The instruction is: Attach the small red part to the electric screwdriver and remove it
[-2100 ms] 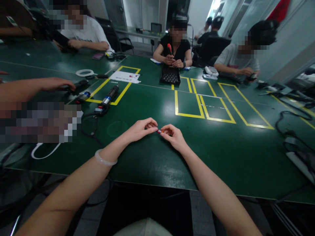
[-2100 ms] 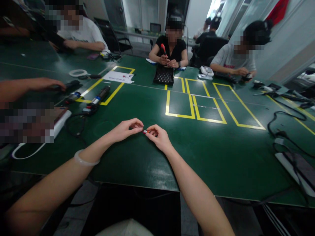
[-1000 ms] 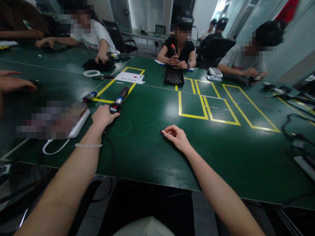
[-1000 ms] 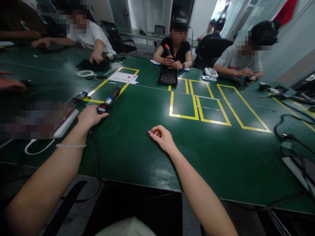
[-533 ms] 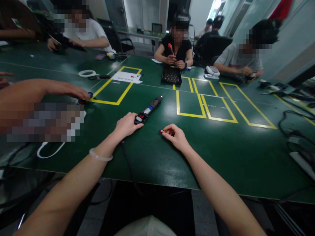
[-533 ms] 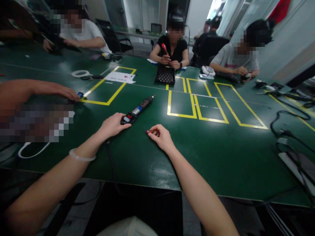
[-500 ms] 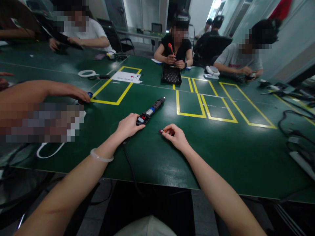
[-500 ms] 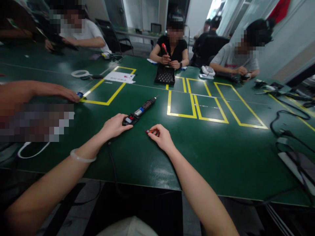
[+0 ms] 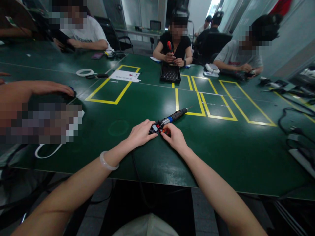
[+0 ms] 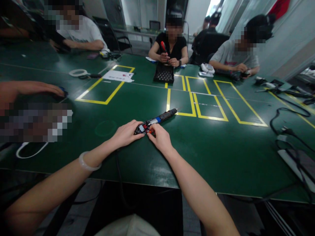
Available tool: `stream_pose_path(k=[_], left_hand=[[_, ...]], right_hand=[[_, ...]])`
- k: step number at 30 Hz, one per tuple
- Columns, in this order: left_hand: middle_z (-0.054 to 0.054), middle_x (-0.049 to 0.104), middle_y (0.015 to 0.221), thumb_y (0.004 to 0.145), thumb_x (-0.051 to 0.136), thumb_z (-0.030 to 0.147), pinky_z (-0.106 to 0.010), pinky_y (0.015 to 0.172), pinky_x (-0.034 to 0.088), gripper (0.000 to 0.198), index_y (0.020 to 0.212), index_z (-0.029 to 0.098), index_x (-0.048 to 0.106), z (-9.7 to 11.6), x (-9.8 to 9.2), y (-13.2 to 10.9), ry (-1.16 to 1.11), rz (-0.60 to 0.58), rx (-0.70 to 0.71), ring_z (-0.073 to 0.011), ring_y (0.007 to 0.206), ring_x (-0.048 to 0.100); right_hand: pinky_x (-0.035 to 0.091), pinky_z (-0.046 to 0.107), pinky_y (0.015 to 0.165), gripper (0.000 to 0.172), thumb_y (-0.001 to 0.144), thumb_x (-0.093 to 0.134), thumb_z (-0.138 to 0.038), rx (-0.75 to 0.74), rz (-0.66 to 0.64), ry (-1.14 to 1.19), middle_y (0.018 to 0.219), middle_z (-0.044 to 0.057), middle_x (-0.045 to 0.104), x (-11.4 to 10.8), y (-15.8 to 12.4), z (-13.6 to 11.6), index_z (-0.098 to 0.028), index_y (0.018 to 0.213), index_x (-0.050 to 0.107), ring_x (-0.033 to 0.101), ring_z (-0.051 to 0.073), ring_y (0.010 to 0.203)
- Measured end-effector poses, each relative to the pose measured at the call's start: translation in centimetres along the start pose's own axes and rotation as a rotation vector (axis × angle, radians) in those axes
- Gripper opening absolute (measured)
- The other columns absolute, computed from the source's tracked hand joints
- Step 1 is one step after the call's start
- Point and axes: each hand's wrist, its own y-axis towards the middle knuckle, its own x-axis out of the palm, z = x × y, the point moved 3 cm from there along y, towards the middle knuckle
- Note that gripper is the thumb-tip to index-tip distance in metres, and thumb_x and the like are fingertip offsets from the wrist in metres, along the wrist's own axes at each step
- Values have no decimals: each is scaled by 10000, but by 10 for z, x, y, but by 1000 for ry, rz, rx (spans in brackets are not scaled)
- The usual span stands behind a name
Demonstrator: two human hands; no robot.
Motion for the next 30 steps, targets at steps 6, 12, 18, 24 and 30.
stream_pose_path(k=[6, 12, 18, 24, 30], left_hand=[[-100, 611, 1224, 907, 597, 484, -351, 825, 496, 523, 1360, 237, 511, -2, 2, 1, 1, -1, 8, -281, 1117, 624], [-101, 604, 1244, 913, 596, 474, -355, 837, 493, 564, 1411, 237, 476, -1, 1, 0, 23, -12, 12, -281, 1133, 613], [-107, 626, 1182, 884, 623, 544, -353, 802, 484, 539, 1306, 216, 545, 5, 2, 5, 65, 28, 16, -287, 1071, 626], [-111, 632, 1134, 903, 588, 587, -352, 769, 477, 510, 1257, 221, 568, 8, 6, 9, 82, 62, -15, -289, 1056, 622], [-111, 600, 1141, 946, 542, 552, -342, 769, 469, 507, 1356, 256, 513, 1, 4, 9, 131, 63, -24, -282, 1077, 592]], right_hand=[[468, 297, 792, 29, 945, 598, -254, -66, -17, -193, 1060, 52, 640, -1, -3, -10, -241, 953, 623, 608, 205, 939], [481, 307, 819, 45, 927, 607, -200, -71, -54, -207, 1060, 57, 642, -3, -2, -8, -235, 949, 624, 610, 215, 982], [487, 312, 855, 68, 949, 578, -188, -101, -36, -180, 1071, 68, 650, 2, 2, -6, -221, 970, 633, 614, 217, 1008], [495, 322, 885, 111, 960, 562, -200, -115, -36, -132, 1042, 71, 670, 1, 4, -2, -221, 965, 671, 623, 218, 1011], [493, 320, 905, 161, 954, 560, -203, -113, -49, -114, 1129, 66, 654, -3, 0, -5, -238, 1064, 672, 614, 213, 1062]])
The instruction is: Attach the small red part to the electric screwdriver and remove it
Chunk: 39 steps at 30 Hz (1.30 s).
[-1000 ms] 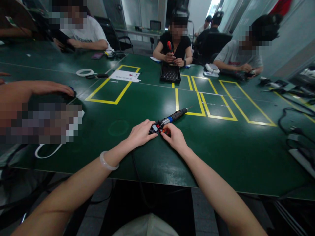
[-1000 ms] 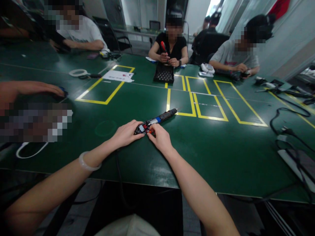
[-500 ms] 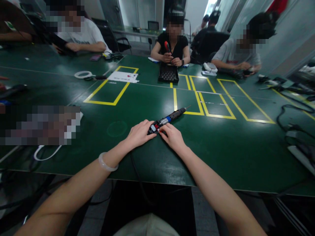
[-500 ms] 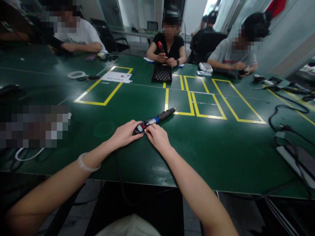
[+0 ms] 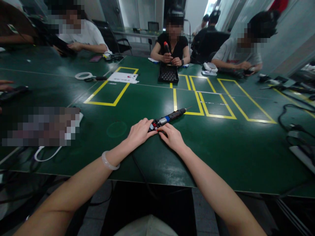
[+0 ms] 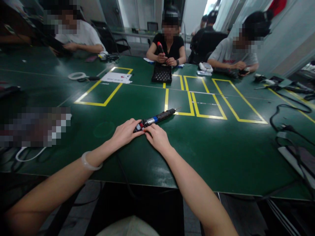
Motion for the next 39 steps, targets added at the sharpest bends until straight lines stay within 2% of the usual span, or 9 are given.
stream_pose_path(k=[5, 9, 13, 21, 27, 33, 36, 39], left_hand=[[-109, 589, 1170, 942, 562, 529, -335, 760, 463, 509, 1376, 272, 496, -13, -5, 2, 34, -7, -14, -286, 1097, 579], [-122, 586, 1188, 950, 540, 535, -331, 749, 461, 528, 1391, 250, 491, -35, -9, 1, 77, -10, -50, -293, 1086, 584], [-130, 586, 1205, 951, 513, 554, -345, 782, 471, 564, 1415, 233, 490, -69, -16, -1, 99, -6, -150, -310, 1102, 582], [-165, 588, 1239, 931, 458, 641, -385, 783, 481, 615, 1384, 232, 535, -149, -30, -6, 127, 18, -465, -356, 1124, 581], [-188, 564, 1223, 943, 381, 688, -381, 793, 471, 716, 1363, 128, 532, -190, -38, -12, 190, 33, -611, -330, 1048, 570], [-205, 541, 1227, 943, 357, 693, -383, 816, 458, 767, 1332, 53, 525, -217, -39, -14, 245, 65, -703, -313, 1023, 549], [-222, 541, 1226, 957, 346, 674, -398, 850, 445, 760, 1299, 20, 527, -220, -39, -17, 246, 88, -736, -332, 1051, 544], [-236, 532, 1247, 972, 378, 625, -408, 900, 419, 716, 1315, 8, 494, -216, -40, -20, 269, 175, -704, -346, 1097, 530]], right_hand=[[497, 299, 835, 170, 953, 551, -209, 40, 19, 11, 1051, 57, 639, -4, -2, 5, -231, 1083, 659, 625, 193, 969], [495, 279, 792, 152, 955, 544, -208, 60, 0, 24, 1012, 52, 627, -5, -2, 9, -217, 1054, 659, 621, 178, 920], [485, 270, 774, 148, 954, 538, -199, 57, -4, 44, 1007, 48, 620, -6, -2, 8, -225, 1035, 659, 617, 169, 904], [466, 276, 764, 124, 949, 550, -197, 48, -31, 35, 990, 44, 621, -5, -2, 7, -223, 996, 662, 615, 170, 892], [463, 286, 774, 120, 951, 550, -201, 51, -46, 20, 992, 46, 624, -5, -2, 7, -214, 990, 662, 612, 168, 873], [463, 286, 783, 113, 951, 557, -198, 56, -57, 19, 1001, 48, 626, -6, -2, 5, -213, 990, 662, 607, 170, 880], [465, 286, 791, 112, 951, 558, -195, 56, -59, 23, 1005, 51, 627, -7, -2, 5, -210, 987, 663, 608, 170, 887], [463, 286, 796, 117, 955, 557, -206, 51, -57, 13, 1008, 51, 628, -6, -2, 5, -211, 996, 666, 608, 172, 898]])
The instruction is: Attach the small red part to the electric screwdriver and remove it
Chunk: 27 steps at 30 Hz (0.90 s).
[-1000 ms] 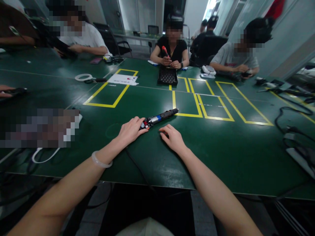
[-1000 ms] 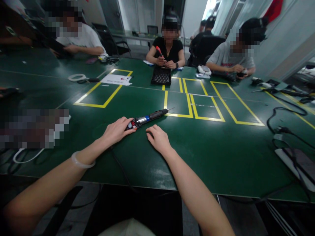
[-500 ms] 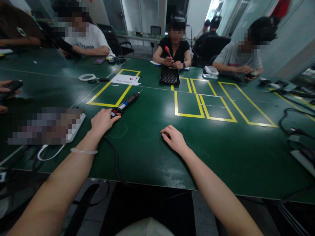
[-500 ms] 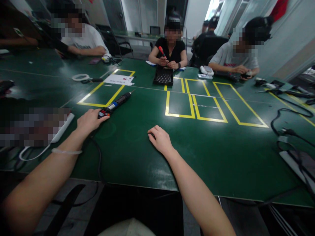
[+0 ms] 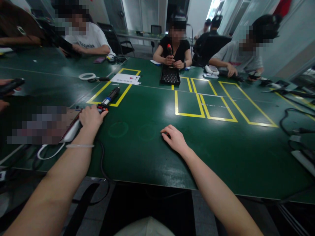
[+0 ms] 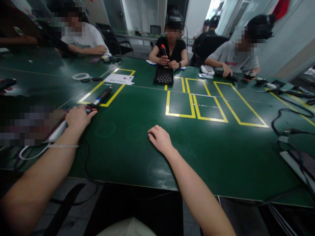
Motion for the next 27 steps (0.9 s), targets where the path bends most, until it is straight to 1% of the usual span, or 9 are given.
stream_pose_path(k=[2, 4, 7, 10, 13, 18, 21, 24, 27], left_hand=[[-235, 512, 1290, 966, 456, 567, -408, 934, 395, 659, 1352, 33, 467, 3, -4, -3, -8, 82, 48, -347, 1136, 505], [-226, 492, 1329, 951, 522, 492, -415, 958, 370, 595, 1363, 65, 472, 8, -6, -3, -7, 136, 120, -349, 1170, 472], [-215, 482, 1346, 937, 551, 397, -434, 994, 324, 480, 1281, 62, 542, 12, -7, -2, 9, 171, 208, -347, 1193, 428], [-195, 501, 1324, 933, 540, 351, -447, 1029, 280, 398, 1181, 45, 598, 15, -5, 1, 24, 187, 251, -332, 1186, 408], [-191, 508, 1322, 962, 473, 321, -455, 1052, 250, 396, 1192, 22, 595, 14, -2, 2, 10, 211, 260, -319, 1185, 396], [-220, 497, 1324, 988, 392, 294, -492, 1059, 227, 464, 1290, -37, 514, 12, 4, 5, -53, 251, 237, -330, 1194, 370], [-224, 492, 1311, 998, 368, 286, -490, 1079, 203, 473, 1278, -70, 505, 14, 8, 7, -70, 255, 256, -315, 1193, 365], [-206, 499, 1306, 1003, 362, 285, -471, 1104, 188, 439, 1219, -50, 547, 15, 7, 7, -52, 282, 270, -289, 1179, 376], [-184, 501, 1332, 1005, 380, 299, -467, 1109, 208, 395, 1196, 8, 566, 17, 0, 5, -130, 333, 267, -280, 1187, 391]], right_hand=[[461, 290, 802, 121, 957, 556, -211, -2, -6, -14, 1005, 52, 629, 0, 0, 0, -207, 1000, 669, 607, 175, 902], [459, 294, 807, 126, 959, 553, -208, -2, -16, -25, 1004, 54, 631, 1, 0, 0, -199, 1001, 672, 605, 176, 901], [458, 296, 810, 128, 960, 553, -206, -1, -21, -29, 1010, 55, 634, 0, 0, 0, -194, 1003, 673, 605, 176, 900], [459, 298, 819, 126, 959, 554, -207, -3, -19, -29, 1018, 54, 635, 0, 0, 0, -201, 1002, 672, 607, 177, 910], [459, 304, 828, 127, 960, 551, -208, -4, -20, -30, 1020, 56, 635, 0, 0, 0, -200, 1003, 671, 609, 183, 927], [457, 301, 819, 122, 961, 554, -220, -10, -13, -27, 1020, 54, 632, 2, 0, 0, -206, 1000, 669, 604, 179, 917], [458, 302, 814, 123, 957, 555, -214, -14, -11, -25, 1020, 54, 633, 2, 1, 1, -205, 1000, 670, 604, 178, 911], [460, 306, 816, 120, 951, 560, -209, -17, -12, -21, 1011, 54, 632, 1, 1, 1, -211, 993, 672, 601, 180, 906], [460, 309, 812, 116, 947, 565, -205, -14, -11, -15, 1006, 54, 630, 1, 1, 0, -212, 989, 673, 600, 180, 898]])
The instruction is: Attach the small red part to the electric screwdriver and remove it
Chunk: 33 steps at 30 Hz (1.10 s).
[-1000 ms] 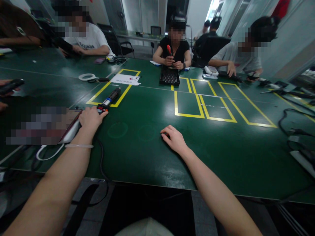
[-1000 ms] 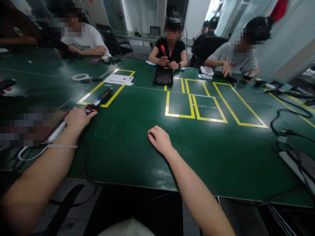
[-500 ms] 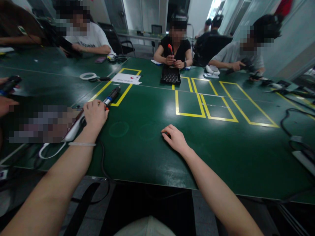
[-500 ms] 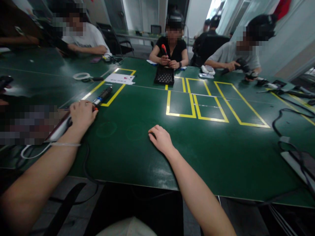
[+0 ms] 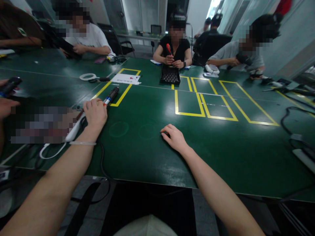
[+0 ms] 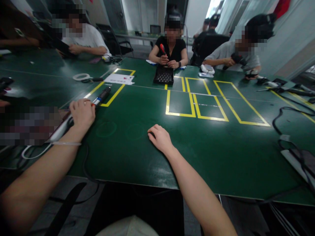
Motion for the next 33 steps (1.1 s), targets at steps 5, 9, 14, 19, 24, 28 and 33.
stream_pose_path(k=[5, 9, 14, 19, 24, 28, 33], left_hand=[[-126, 617, 1111, 985, 425, 280, -407, 966, 413, 300, 1155, 87, 580, 30, -16, 4, -528, -106, -74, -227, 1013, 561], [-62, 632, 901, 960, 495, 357, -317, 784, 495, 347, 1184, 113, 598, 95, -36, -5, -1091, -413, -53, -160, 783, 604], [-37, 626, 834, 939, 568, 430, -268, 650, 456, 544, 1381, 120, 501, 175, -61, -36, -1359, -830, 136, -132, 686, 568], [2, 602, 732, 943, 581, 430, -255, 619, 426, 619, 1451, 118, 417, 201, -56, -58, -1399, -996, 253, -123, 639, 547], [-29, 634, 773, 964, 515, 486, -292, 682, 479, 431, 1206, 133, 572, 194, -42, -60, -1409, -947, 189, -148, 693, 603], [-50, 648, 799, 941, 523, 528, -306, 694, 493, 395, 964, 142, 609, 192, -35, -61, -1392, -970, 217, -148, 692, 599], [-38, 658, 832, 892, 631, 450, -300, 727, 487, 314, 1005, 157, 632, 193, -36, -65, -1347, -876, 274, -157, 758, 617]], right_hand=[[456, 285, 754, 120, 941, 561, -193, 2, 18, 94, 992, 44, 626, 1, 1, 0, -208, 980, 673, 592, 153, 833], [447, 278, 704, 113, 921, 578, -227, 14, 74, 306, 890, 24, 625, 4, 3, 4, -197, 924, 687, 566, 128, 724], [471, 269, 638, 248, 890, 636, -415, 189, 30, 857, 770, 2, 667, 7, 6, 8, -194, 999, 663, 591, 126, 661], [498, 262, 635, 374, 805, 753, -485, 202, -58, 1110, 821, 7, 697, 9, 5, -1, -199, 1007, 622, 613, 114, 660], [509, 257, 630, 386, 772, 786, -481, 197, -53, 1086, 840, 1, 675, 12, 5, -2, -210, 959, 585, 613, 110, 673], [505, 255, 619, 398, 746, 795, -486, 205, 14, 1037, 811, -16, 630, 10, 6, 2, -223, 938, 567, 593, 108, 662], [486, 240, 599, 418, 733, 802, -476, 212, 48, 1019, 810, -18, 608, 11, 5, 7, -222, 963, 563, 583, 107, 675]])
